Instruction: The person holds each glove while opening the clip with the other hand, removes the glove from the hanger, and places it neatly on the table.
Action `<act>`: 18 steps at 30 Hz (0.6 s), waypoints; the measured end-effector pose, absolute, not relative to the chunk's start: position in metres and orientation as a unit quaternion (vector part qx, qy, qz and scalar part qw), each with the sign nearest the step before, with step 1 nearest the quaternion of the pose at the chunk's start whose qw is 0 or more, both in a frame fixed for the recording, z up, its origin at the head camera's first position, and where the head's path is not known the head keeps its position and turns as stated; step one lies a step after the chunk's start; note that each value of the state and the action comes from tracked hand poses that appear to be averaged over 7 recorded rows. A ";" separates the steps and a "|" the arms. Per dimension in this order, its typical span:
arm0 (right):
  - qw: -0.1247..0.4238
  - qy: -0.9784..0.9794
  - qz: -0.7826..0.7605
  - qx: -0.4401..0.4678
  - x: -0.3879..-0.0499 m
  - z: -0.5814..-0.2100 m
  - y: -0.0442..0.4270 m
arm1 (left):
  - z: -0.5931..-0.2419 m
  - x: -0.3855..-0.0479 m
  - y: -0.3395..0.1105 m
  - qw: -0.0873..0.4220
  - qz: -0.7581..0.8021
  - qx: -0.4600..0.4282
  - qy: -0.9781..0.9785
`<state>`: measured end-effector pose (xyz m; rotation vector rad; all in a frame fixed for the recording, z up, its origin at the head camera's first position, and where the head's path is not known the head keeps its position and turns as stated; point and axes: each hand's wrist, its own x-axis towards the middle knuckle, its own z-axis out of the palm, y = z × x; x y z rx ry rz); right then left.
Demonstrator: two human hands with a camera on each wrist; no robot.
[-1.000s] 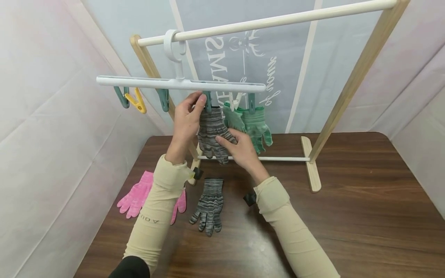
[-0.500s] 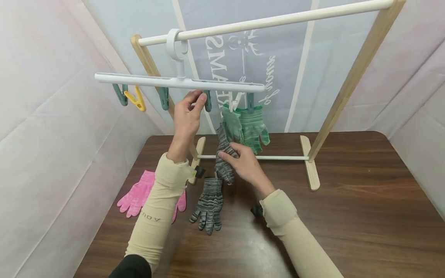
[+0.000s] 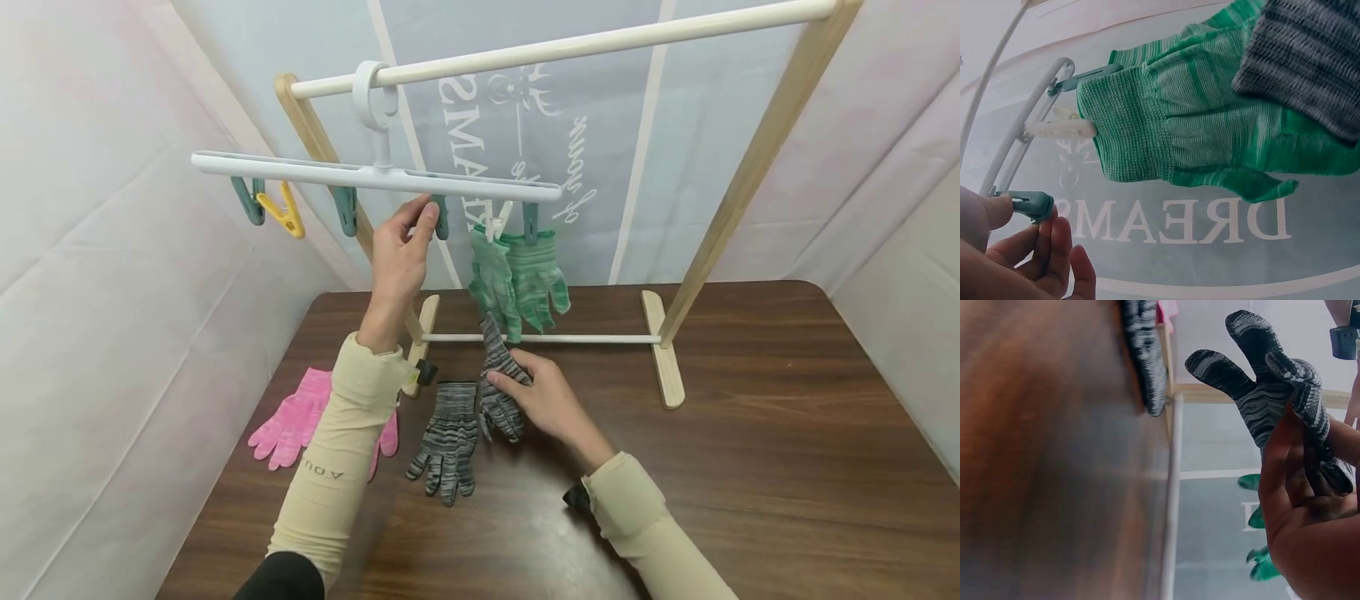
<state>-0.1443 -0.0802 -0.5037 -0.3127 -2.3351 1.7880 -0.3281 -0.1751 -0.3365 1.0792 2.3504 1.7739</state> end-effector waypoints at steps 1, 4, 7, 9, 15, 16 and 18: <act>0.098 -0.784 0.604 -0.105 -0.142 -0.507 -0.081 | -0.337 -0.329 -0.175 0.003 0.567 0.345 0.748; 0.123 -0.784 0.599 -0.104 -0.135 -0.514 -0.082 | -0.339 -0.330 -0.175 0.004 0.571 0.346 0.745; 0.135 -0.781 0.600 -0.110 -0.128 -0.519 -0.082 | -0.340 -0.331 -0.177 0.008 0.576 0.343 0.742; 0.132 -0.776 0.606 -0.114 -0.123 -0.522 -0.081 | -0.340 -0.331 -0.177 0.008 0.580 0.340 0.740; 0.116 -0.781 0.595 -0.147 -0.108 -0.529 -0.079 | -0.340 -0.332 -0.177 0.013 0.598 0.338 0.726; 0.113 -0.782 0.593 -0.155 -0.104 -0.530 -0.079 | -0.340 -0.332 -0.176 0.017 0.601 0.339 0.723; 0.103 -0.783 0.589 -0.172 -0.097 -0.533 -0.080 | -0.341 -0.333 -0.176 0.026 0.607 0.341 0.717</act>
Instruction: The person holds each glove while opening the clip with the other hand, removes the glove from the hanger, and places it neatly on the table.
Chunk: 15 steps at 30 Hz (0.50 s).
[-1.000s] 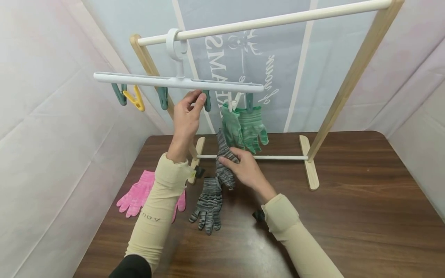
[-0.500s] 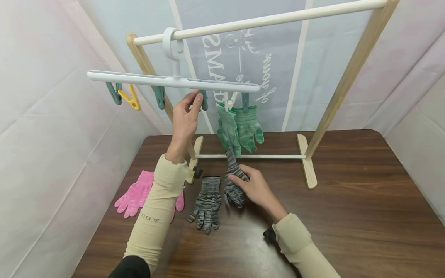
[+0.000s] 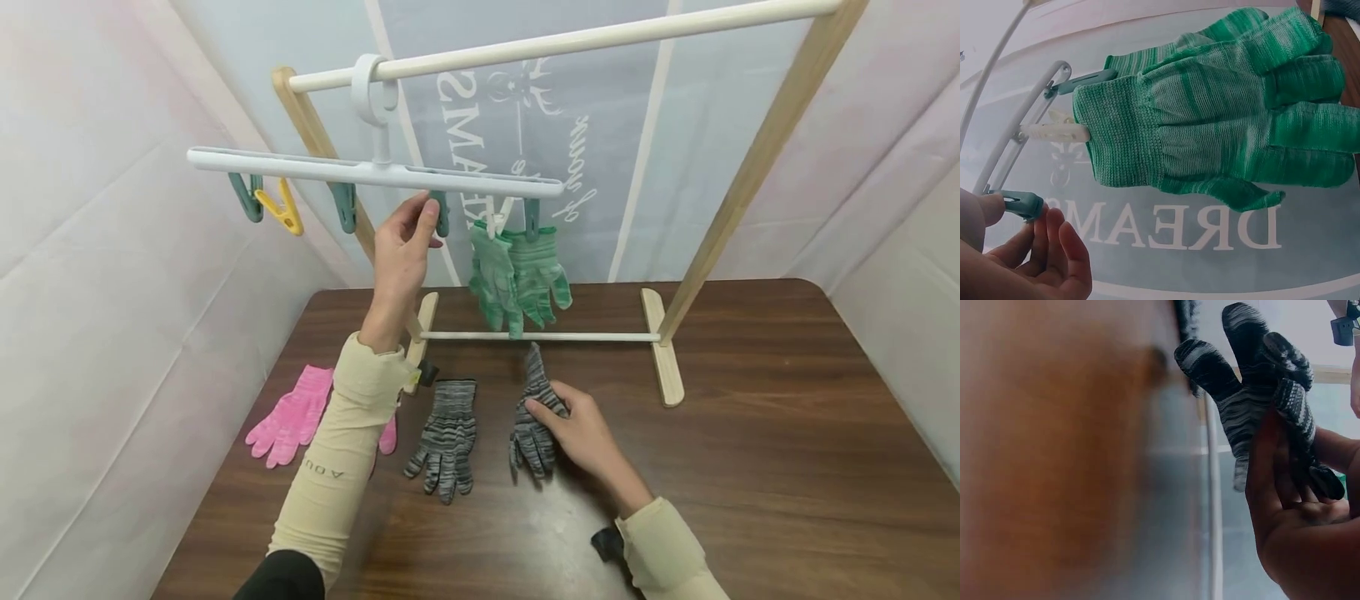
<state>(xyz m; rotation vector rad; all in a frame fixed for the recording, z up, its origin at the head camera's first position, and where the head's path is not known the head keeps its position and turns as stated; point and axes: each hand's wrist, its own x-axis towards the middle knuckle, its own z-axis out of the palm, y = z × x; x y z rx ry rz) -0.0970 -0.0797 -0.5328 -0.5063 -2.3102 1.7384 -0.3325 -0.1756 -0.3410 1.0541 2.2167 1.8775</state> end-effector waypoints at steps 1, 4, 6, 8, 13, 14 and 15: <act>0.095 -0.781 0.592 -0.176 -0.094 -0.535 -0.080 | -0.341 -0.332 -0.175 0.030 0.610 0.341 0.715; 0.073 -0.771 0.603 -0.189 -0.085 -0.540 -0.080 | -0.343 -0.333 -0.176 0.041 0.617 0.338 0.709; 0.053 -0.756 0.625 -0.188 -0.082 -0.542 -0.080 | -0.344 -0.333 -0.178 0.046 0.622 0.334 0.706; 0.032 -0.732 0.655 -0.183 -0.079 -0.544 -0.080 | -0.346 -0.333 -0.180 0.044 0.623 0.335 0.705; -0.014 -0.665 0.726 -0.176 -0.075 -0.546 -0.081 | -0.354 -0.334 -0.188 0.031 0.618 0.333 0.711; -0.019 -0.658 0.732 -0.176 -0.074 -0.547 -0.081 | -0.356 -0.334 -0.191 0.028 0.616 0.330 0.715; -0.023 -0.655 0.734 -0.175 -0.074 -0.547 -0.081 | -0.358 -0.334 -0.194 0.024 0.614 0.325 0.718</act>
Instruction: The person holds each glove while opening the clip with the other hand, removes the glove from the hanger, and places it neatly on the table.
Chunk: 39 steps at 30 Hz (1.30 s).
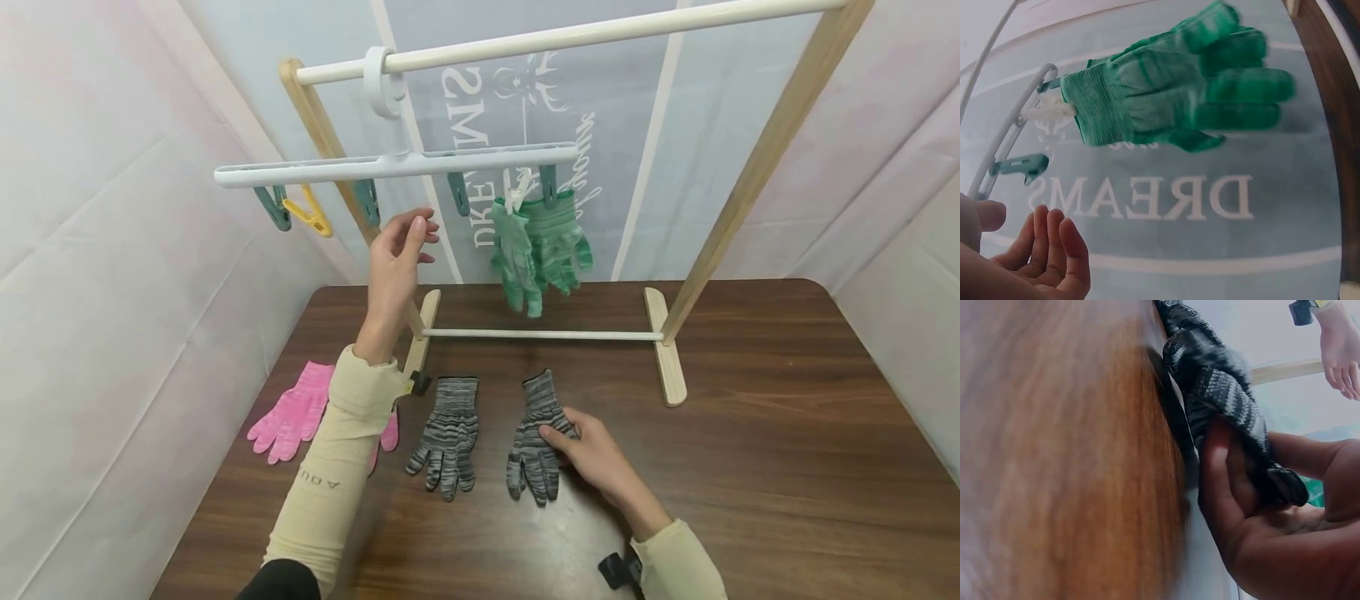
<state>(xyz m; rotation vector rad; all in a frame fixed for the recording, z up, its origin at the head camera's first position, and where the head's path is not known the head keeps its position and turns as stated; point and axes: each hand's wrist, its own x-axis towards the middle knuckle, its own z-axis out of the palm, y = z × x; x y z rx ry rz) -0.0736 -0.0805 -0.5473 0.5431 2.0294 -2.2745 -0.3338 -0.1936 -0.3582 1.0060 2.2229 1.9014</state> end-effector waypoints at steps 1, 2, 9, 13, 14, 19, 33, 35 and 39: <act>0.026 0.656 -0.735 0.173 -0.073 -0.548 -0.080 | -0.361 -0.334 -0.196 0.020 0.613 0.321 0.722; 0.029 0.655 -0.736 0.170 -0.072 -0.548 -0.080 | -0.363 -0.334 -0.199 0.016 0.612 0.315 0.726; 0.072 0.663 -0.730 0.150 -0.069 -0.549 -0.083 | -0.384 -0.339 -0.222 -0.061 0.615 0.280 0.735; 0.070 0.682 -0.714 0.145 -0.068 -0.548 -0.087 | -0.396 -0.345 -0.233 -0.136 0.605 0.244 0.745; 0.068 0.686 -0.709 0.145 -0.068 -0.547 -0.088 | -0.398 -0.347 -0.235 -0.148 0.602 0.236 0.748; 0.060 0.710 -0.687 0.145 -0.069 -0.543 -0.093 | -0.407 -0.355 -0.239 -0.177 0.575 0.209 0.771; 0.032 0.869 -0.457 0.186 -0.070 -0.533 -0.099 | -0.432 -0.372 -0.242 -0.106 0.480 0.231 0.840; 0.033 0.873 -0.448 0.190 -0.070 -0.533 -0.100 | -0.435 -0.375 -0.243 -0.120 0.459 0.229 0.850; 0.012 0.885 -0.421 0.199 -0.068 -0.532 -0.102 | -0.437 -0.377 -0.245 -0.142 0.427 0.230 0.863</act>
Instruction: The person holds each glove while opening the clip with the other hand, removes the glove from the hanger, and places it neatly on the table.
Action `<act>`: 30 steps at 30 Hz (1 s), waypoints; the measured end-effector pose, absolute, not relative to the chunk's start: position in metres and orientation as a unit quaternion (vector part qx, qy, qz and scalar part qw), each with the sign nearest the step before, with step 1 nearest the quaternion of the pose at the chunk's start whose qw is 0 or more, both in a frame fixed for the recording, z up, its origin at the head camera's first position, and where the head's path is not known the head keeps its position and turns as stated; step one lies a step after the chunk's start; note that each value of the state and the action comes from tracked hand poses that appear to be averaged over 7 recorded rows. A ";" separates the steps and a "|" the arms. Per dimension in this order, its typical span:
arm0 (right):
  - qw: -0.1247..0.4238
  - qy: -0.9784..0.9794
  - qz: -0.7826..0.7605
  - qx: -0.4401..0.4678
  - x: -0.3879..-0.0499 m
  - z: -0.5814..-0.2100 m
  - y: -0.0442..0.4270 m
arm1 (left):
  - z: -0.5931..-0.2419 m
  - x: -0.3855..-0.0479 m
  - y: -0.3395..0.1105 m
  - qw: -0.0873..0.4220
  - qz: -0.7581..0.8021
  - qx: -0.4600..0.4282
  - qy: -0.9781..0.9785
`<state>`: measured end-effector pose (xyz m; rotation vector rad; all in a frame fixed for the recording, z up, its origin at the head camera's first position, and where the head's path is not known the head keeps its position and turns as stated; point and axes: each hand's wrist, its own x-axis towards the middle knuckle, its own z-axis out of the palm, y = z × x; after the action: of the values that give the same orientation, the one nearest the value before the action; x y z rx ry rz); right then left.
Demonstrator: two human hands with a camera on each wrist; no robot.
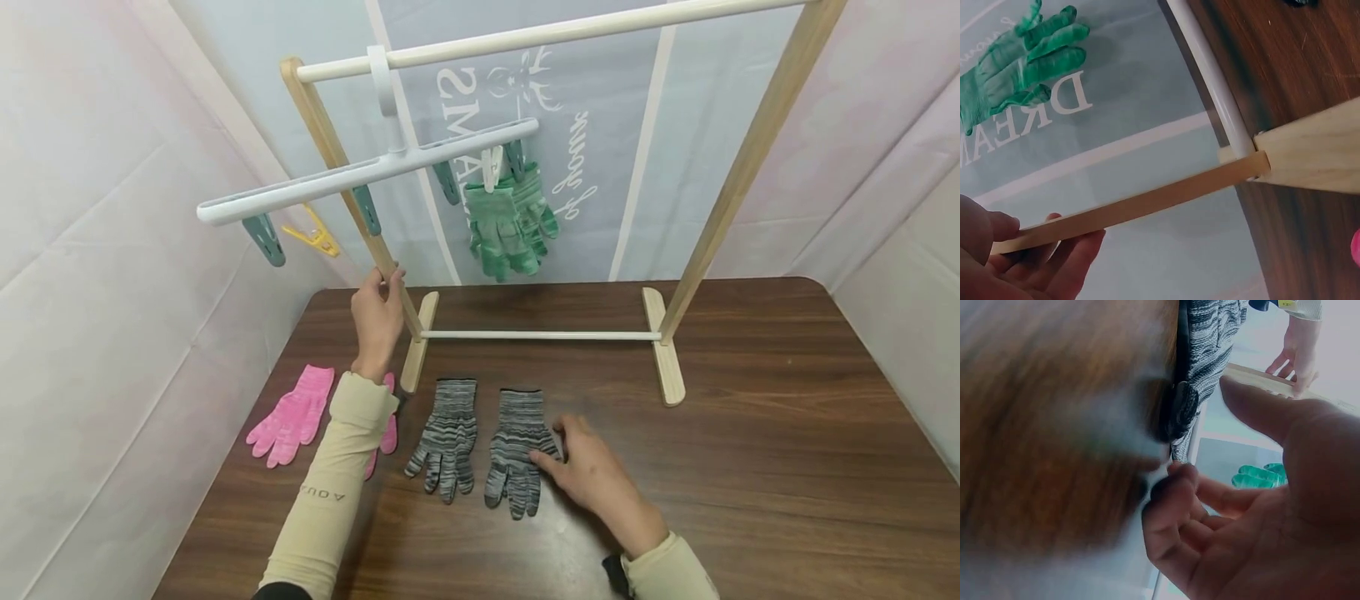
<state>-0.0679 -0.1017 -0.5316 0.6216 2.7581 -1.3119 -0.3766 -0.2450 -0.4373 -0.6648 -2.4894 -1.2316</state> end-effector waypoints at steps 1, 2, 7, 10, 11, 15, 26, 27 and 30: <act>0.007 0.886 -0.417 0.204 -0.068 -0.531 -0.102 | -0.437 -0.377 -0.245 0.145 -0.421 -0.233 -0.864; 0.000 0.888 -0.412 0.205 -0.068 -0.530 -0.102 | -0.437 -0.377 -0.245 0.147 -0.416 -0.235 -0.866; -0.026 0.892 -0.421 0.160 -0.068 -0.528 -0.104 | -0.436 -0.379 -0.246 0.158 -0.403 -0.241 -0.869; -0.023 0.896 -0.431 0.107 -0.069 -0.529 -0.106 | -0.436 -0.380 -0.246 0.163 -0.401 -0.243 -0.868; -0.021 0.897 -0.432 0.093 -0.068 -0.530 -0.107 | -0.437 -0.380 -0.246 0.164 -0.399 -0.244 -0.868; -0.017 0.898 -0.435 0.069 -0.069 -0.532 -0.108 | -0.439 -0.383 -0.247 0.161 -0.400 -0.247 -0.868; 0.002 0.926 -0.367 0.092 -0.070 -0.526 -0.113 | -0.437 -0.385 -0.244 0.170 -0.397 -0.247 -0.868; 0.004 0.926 -0.366 0.094 -0.071 -0.526 -0.113 | -0.437 -0.385 -0.244 0.170 -0.395 -0.246 -0.869; 0.009 0.926 -0.366 0.096 -0.072 -0.526 -0.114 | -0.437 -0.386 -0.244 0.167 -0.392 -0.242 -0.872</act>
<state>-0.0721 -0.1140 -0.5259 0.3006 2.8921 -1.1430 -0.3865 -0.2440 -0.4371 -0.6891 -2.4810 -1.1166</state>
